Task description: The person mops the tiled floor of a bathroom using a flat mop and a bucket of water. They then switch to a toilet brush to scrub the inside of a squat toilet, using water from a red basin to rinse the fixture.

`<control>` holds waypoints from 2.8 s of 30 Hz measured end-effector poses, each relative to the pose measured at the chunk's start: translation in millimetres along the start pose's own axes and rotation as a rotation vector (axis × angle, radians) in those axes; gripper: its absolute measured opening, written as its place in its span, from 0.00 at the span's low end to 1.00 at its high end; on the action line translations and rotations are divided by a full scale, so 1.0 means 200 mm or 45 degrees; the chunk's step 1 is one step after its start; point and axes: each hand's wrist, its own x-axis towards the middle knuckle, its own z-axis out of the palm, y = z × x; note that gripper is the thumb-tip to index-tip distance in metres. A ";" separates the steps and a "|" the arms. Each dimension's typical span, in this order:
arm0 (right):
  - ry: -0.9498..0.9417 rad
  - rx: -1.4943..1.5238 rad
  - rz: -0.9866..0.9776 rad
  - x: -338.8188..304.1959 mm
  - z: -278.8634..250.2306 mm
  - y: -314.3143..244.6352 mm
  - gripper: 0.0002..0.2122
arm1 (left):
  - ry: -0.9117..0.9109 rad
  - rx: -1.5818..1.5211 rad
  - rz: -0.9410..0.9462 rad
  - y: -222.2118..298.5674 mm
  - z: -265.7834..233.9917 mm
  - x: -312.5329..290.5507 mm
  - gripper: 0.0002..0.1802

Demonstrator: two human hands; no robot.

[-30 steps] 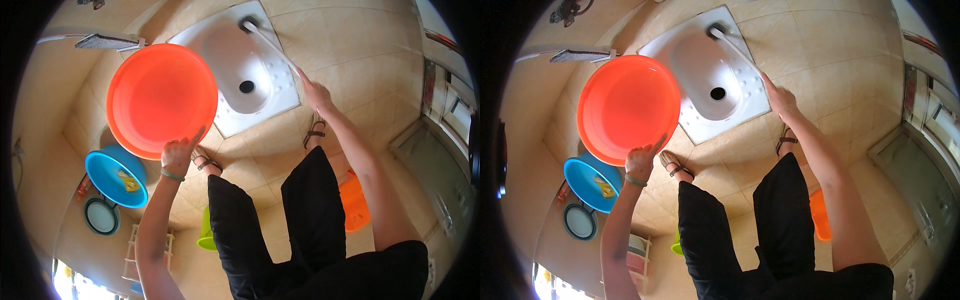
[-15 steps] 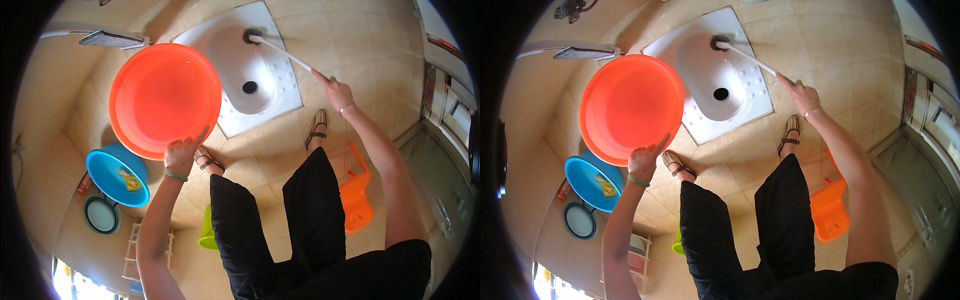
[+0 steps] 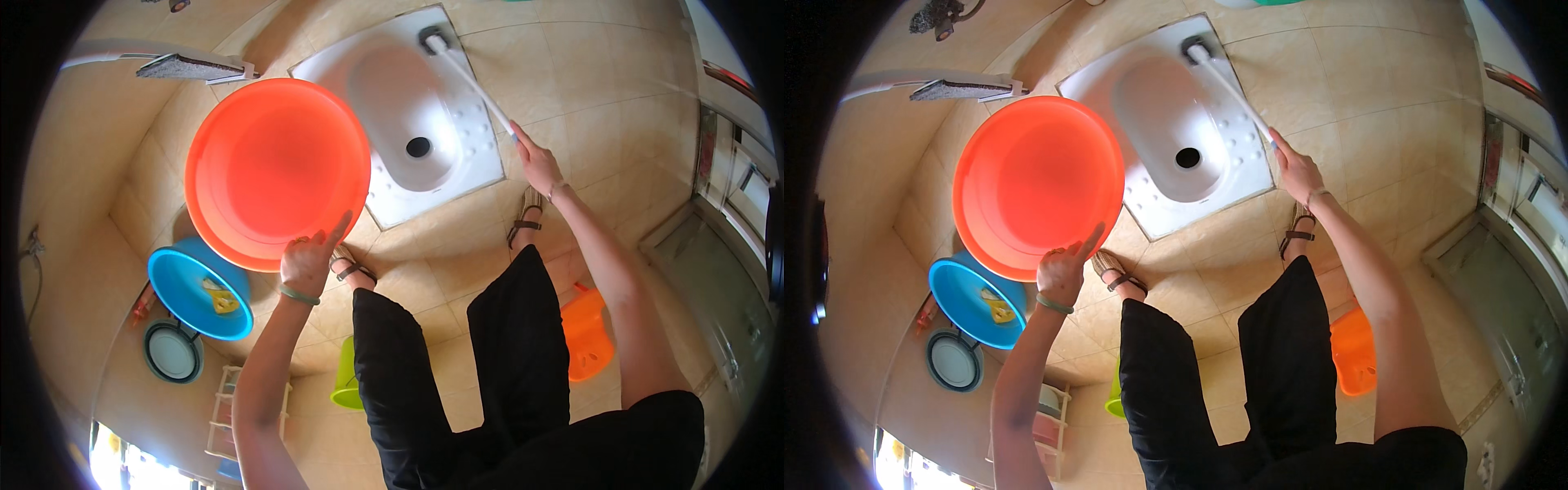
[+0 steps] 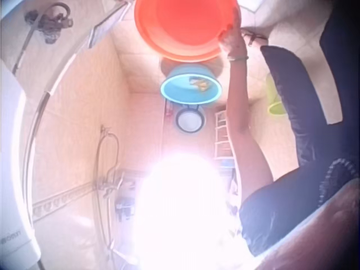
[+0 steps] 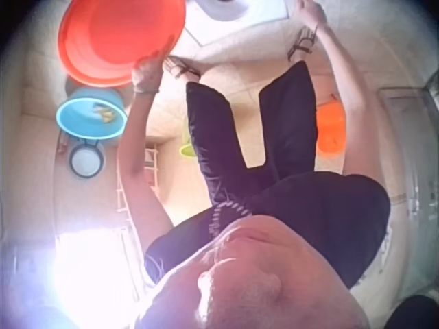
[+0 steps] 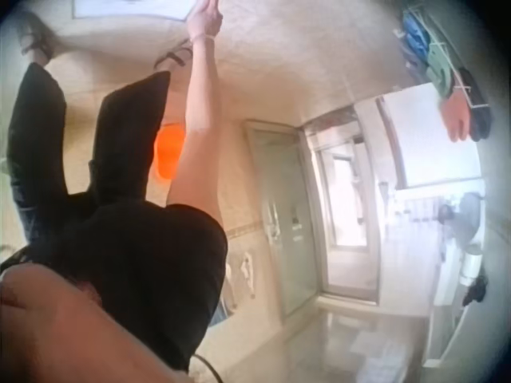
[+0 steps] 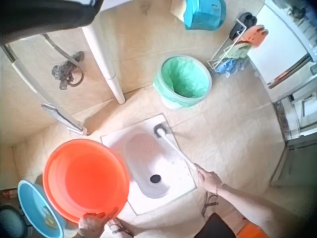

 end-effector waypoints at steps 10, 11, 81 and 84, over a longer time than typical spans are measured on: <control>-0.278 -0.090 -0.354 0.24 0.69 -0.64 0.26 | 0.028 0.027 0.059 -0.01 0.01 0.02 0.42; -0.296 -0.101 -0.328 0.19 0.72 -0.67 0.26 | 0.029 0.039 0.061 -0.01 0.01 0.02 0.42; -0.005 0.143 0.272 -1.02 0.60 0.92 0.19 | -0.037 -0.077 -0.078 -0.05 0.10 -0.06 0.45; -0.016 0.074 0.318 -0.49 0.56 0.68 0.19 | -0.029 -0.077 -0.026 -0.03 0.13 -0.02 0.46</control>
